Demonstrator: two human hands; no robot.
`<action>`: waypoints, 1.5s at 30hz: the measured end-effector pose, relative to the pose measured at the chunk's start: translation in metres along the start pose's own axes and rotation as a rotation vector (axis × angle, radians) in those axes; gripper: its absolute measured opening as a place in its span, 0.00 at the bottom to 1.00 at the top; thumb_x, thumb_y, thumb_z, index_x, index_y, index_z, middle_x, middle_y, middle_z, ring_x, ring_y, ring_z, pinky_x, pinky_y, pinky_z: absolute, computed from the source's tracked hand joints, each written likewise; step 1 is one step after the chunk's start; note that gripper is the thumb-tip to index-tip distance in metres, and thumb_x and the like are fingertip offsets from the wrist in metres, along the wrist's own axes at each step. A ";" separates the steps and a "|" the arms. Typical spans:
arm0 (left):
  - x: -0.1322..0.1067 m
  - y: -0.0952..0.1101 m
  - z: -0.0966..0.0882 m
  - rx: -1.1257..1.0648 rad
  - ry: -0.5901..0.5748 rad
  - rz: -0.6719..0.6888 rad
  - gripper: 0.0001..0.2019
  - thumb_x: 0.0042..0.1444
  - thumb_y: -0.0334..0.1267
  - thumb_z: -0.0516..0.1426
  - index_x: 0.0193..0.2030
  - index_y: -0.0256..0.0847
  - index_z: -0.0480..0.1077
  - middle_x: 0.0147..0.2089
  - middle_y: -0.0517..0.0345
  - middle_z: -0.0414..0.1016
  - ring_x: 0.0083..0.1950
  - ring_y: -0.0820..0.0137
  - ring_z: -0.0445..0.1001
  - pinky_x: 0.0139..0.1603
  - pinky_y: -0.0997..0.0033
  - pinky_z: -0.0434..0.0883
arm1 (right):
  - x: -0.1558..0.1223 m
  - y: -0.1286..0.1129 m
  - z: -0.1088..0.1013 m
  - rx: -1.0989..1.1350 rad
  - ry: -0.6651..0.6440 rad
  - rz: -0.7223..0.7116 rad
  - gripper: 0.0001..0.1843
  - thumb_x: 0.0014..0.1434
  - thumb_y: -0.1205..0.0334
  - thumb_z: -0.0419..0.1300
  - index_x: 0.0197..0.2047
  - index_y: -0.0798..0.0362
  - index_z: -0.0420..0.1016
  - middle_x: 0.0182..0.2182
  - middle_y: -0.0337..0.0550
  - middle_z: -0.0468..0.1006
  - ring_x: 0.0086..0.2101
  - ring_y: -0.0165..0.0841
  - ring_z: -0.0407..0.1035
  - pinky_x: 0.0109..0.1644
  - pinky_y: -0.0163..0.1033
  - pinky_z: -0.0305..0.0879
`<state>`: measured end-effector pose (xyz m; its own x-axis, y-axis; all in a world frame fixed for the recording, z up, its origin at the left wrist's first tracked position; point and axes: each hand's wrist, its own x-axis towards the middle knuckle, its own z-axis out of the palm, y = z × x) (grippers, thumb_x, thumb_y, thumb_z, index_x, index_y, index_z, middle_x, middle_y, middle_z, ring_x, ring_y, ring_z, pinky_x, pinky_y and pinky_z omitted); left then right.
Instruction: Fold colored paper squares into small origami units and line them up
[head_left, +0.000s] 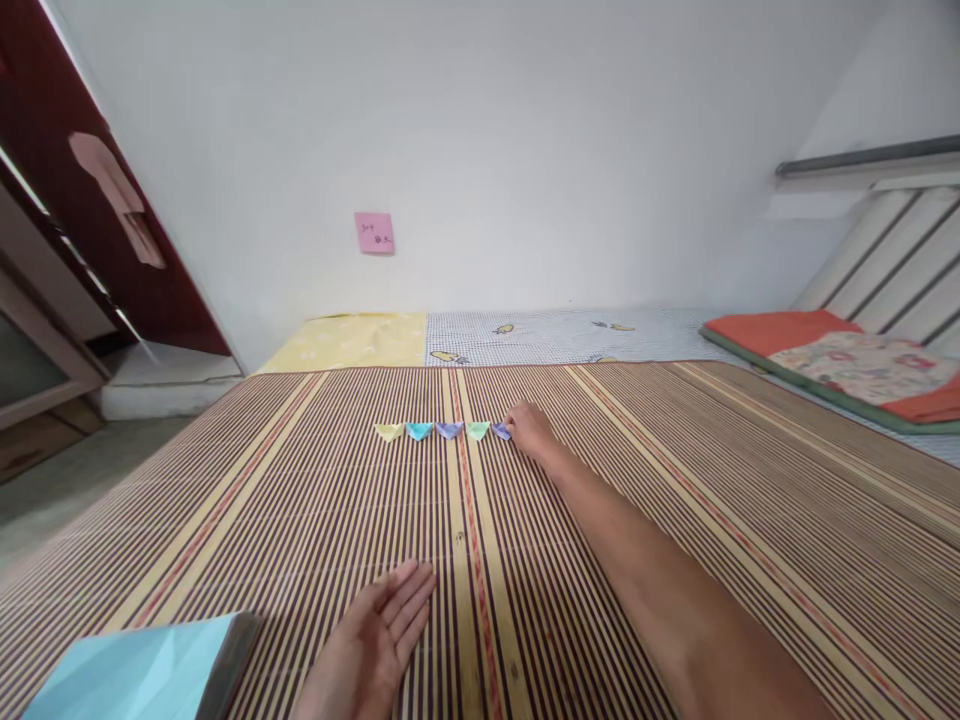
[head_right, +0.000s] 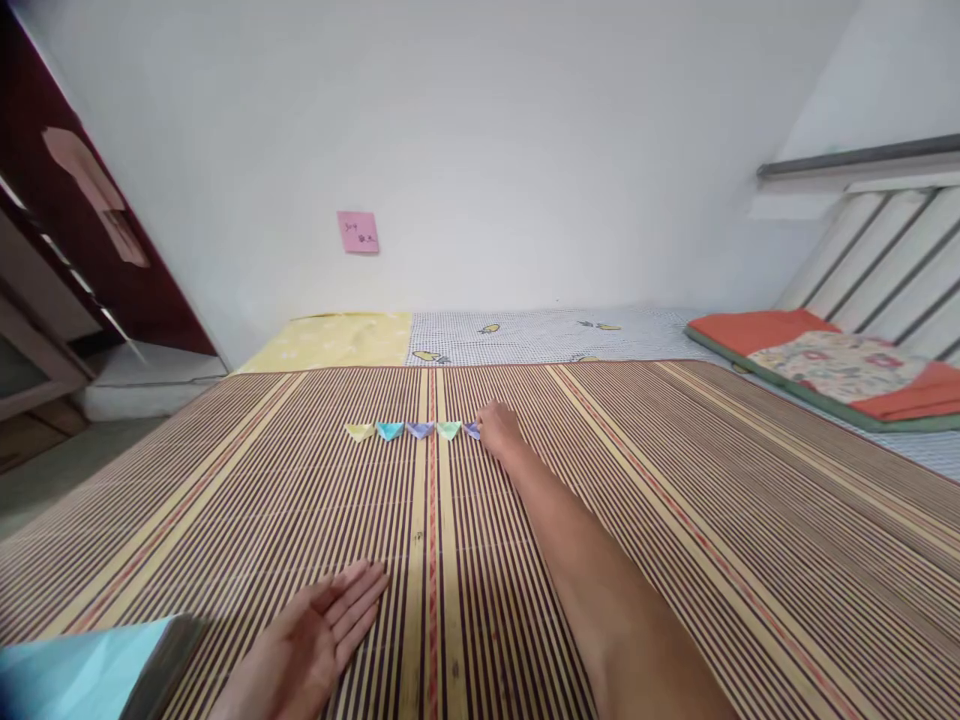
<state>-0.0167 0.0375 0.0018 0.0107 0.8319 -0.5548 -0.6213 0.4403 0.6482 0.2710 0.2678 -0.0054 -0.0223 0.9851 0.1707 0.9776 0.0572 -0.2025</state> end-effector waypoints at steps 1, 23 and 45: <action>0.000 0.000 0.001 0.005 0.006 0.008 0.22 0.69 0.35 0.52 0.66 0.26 0.65 0.61 0.27 0.75 0.62 0.49 0.75 0.67 0.47 0.68 | 0.001 -0.001 0.001 -0.003 -0.009 0.003 0.16 0.69 0.57 0.62 0.57 0.54 0.73 0.54 0.50 0.76 0.48 0.40 0.75 0.51 0.50 0.75; -0.006 0.004 0.008 0.054 0.041 0.008 0.21 0.72 0.36 0.49 0.67 0.26 0.64 0.61 0.27 0.76 0.61 0.49 0.76 0.68 0.46 0.68 | 0.001 -0.001 0.003 -0.020 -0.030 -0.007 0.16 0.69 0.58 0.62 0.57 0.55 0.73 0.53 0.49 0.76 0.47 0.40 0.75 0.50 0.50 0.75; -0.001 -0.002 0.003 0.101 0.040 0.050 0.19 0.71 0.35 0.48 0.60 0.23 0.70 0.60 0.25 0.76 0.61 0.48 0.76 0.65 0.47 0.71 | -0.005 0.007 -0.001 -0.001 0.067 -0.116 0.16 0.69 0.58 0.62 0.57 0.54 0.73 0.55 0.49 0.75 0.49 0.41 0.74 0.52 0.52 0.74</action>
<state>-0.0133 0.0369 0.0020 -0.0505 0.8406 -0.5393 -0.5379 0.4321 0.7238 0.2782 0.2634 -0.0063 -0.1216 0.9588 0.2568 0.9693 0.1703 -0.1771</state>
